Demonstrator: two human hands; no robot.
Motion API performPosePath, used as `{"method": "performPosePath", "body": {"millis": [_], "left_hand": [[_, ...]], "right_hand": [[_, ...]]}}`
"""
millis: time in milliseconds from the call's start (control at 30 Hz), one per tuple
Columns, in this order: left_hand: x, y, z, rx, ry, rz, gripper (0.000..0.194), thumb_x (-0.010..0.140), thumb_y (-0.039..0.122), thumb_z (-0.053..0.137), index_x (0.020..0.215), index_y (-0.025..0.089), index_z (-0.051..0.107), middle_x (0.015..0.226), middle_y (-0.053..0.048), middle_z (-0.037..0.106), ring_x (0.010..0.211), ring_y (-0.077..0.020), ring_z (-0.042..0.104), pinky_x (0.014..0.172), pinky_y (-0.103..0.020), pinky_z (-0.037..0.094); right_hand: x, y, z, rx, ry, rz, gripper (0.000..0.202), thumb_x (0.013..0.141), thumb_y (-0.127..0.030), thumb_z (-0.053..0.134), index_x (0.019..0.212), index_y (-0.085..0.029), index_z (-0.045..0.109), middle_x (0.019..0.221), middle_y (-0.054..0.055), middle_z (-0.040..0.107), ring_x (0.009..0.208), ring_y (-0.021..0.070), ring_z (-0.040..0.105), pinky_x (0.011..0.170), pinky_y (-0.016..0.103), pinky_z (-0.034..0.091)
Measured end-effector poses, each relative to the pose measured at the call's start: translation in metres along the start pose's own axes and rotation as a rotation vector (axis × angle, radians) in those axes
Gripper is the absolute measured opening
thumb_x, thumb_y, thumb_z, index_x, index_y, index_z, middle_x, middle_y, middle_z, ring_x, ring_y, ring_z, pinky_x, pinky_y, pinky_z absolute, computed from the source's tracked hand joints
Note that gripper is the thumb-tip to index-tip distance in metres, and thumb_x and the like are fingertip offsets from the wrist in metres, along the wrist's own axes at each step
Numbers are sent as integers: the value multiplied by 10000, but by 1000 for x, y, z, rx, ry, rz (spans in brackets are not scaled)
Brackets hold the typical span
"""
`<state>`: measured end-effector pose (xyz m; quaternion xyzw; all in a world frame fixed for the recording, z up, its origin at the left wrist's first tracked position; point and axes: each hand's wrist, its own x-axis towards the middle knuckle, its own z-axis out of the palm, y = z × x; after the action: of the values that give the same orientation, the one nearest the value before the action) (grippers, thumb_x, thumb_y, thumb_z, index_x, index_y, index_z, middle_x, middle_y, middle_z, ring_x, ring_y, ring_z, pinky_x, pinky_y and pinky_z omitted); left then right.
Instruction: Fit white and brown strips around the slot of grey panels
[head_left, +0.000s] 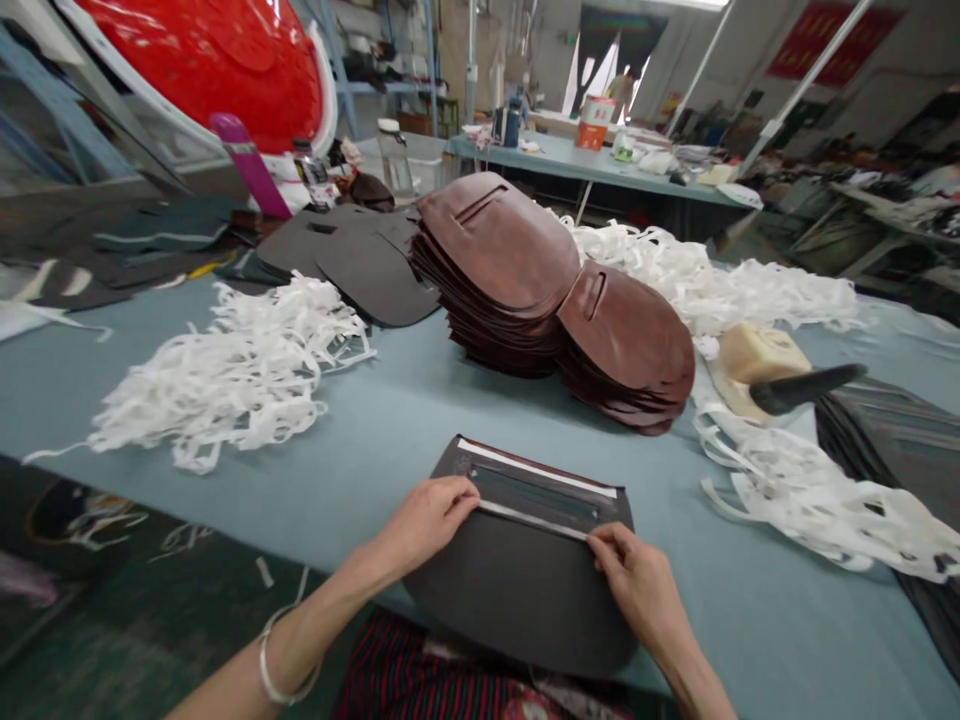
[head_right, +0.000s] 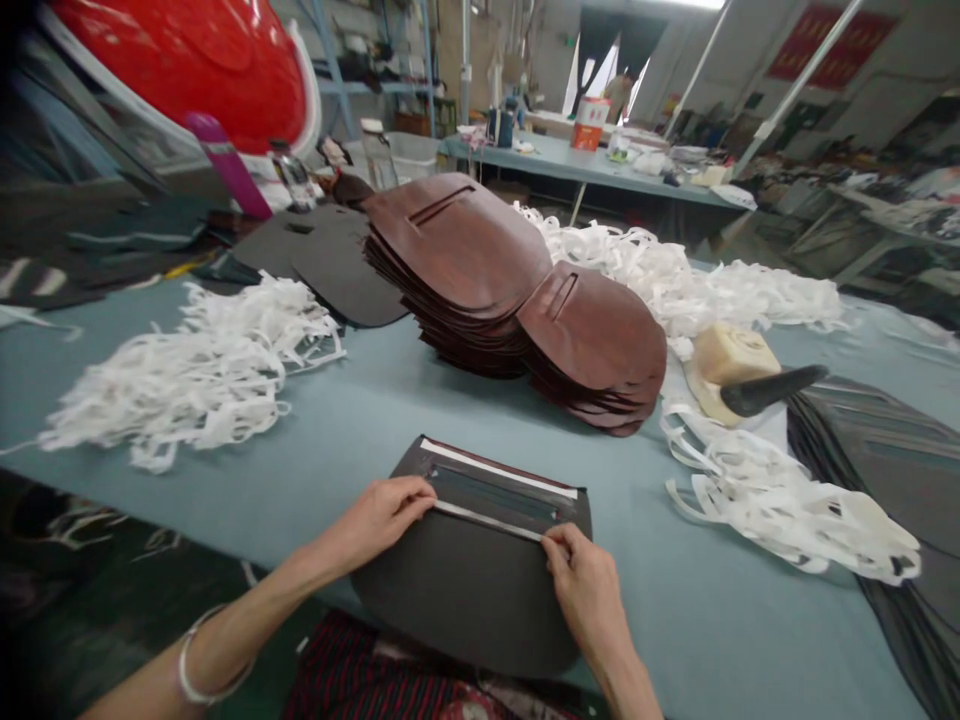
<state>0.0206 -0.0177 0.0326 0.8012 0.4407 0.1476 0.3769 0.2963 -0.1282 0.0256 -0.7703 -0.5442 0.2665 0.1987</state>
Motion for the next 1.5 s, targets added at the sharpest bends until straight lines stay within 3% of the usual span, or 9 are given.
{"method": "performPosePath", "body": {"millis": [167, 267, 433, 1067, 1167, 1300, 1400, 1500], "left_hand": [[11, 1, 0, -34, 87, -214, 187, 832, 288, 483, 792, 191, 638, 706, 3, 663, 666, -138, 608, 632, -232, 405], [15, -1, -2, -31, 115, -264, 181, 816, 267, 486, 784, 187, 645, 706, 2, 672, 657, -129, 611, 623, -222, 404], [20, -6, -1, 37, 147, -339, 187, 789, 328, 532, 725, 185, 635, 646, 2, 656, 601, -137, 595, 573, -234, 373], [27, -8, 5, 179, 134, -379, 174, 805, 309, 525, 696, 201, 606, 614, 18, 620, 578, -130, 567, 555, -240, 336], [23, -7, 14, 243, 214, -296, 125, 832, 290, 512, 768, 199, 571, 679, 11, 608, 619, -138, 557, 599, -249, 372], [13, -3, 28, 427, 340, -9, 129, 891, 225, 431, 889, 189, 554, 876, -49, 604, 826, -192, 566, 753, -302, 435], [4, 0, 35, 586, 345, 82, 212, 891, 151, 393, 983, 174, 583, 963, -89, 601, 914, -234, 551, 818, -351, 448], [-5, 1, 39, 700, 267, 133, 383, 845, 47, 381, 1164, 151, 566, 1079, -124, 578, 981, -246, 534, 871, -368, 461]], "right_hand": [[3, 2, 3, 67, 56, 70, 308, 829, -480, 461, 756, -219, 607, 591, -2, 623, 567, 163, 582, 571, 251, 383], [5, 5, 3, 114, 58, 68, 306, 829, -467, 452, 828, -218, 632, 647, 7, 656, 623, 171, 612, 604, 253, 402], [9, 10, 4, 91, 91, 129, 328, 806, -500, 470, 779, -217, 632, 627, 9, 659, 591, 174, 607, 595, 263, 402], [14, 10, 6, 84, 128, 221, 284, 781, -464, 492, 714, -216, 613, 580, -8, 633, 557, 154, 583, 563, 245, 373], [14, 10, 5, 69, 135, 222, 269, 781, -445, 501, 686, -214, 602, 555, -13, 617, 539, 149, 575, 559, 245, 363], [13, 10, 3, 79, 151, 224, 175, 759, -323, 496, 655, -215, 587, 537, -27, 599, 537, 137, 570, 554, 232, 353], [12, 9, 2, 102, 176, 228, 153, 743, -279, 481, 647, -213, 580, 534, -32, 593, 532, 129, 565, 543, 221, 350], [10, 7, 2, 113, 200, 219, 170, 751, -289, 469, 652, -211, 584, 545, -26, 597, 526, 125, 555, 537, 218, 348]]}}
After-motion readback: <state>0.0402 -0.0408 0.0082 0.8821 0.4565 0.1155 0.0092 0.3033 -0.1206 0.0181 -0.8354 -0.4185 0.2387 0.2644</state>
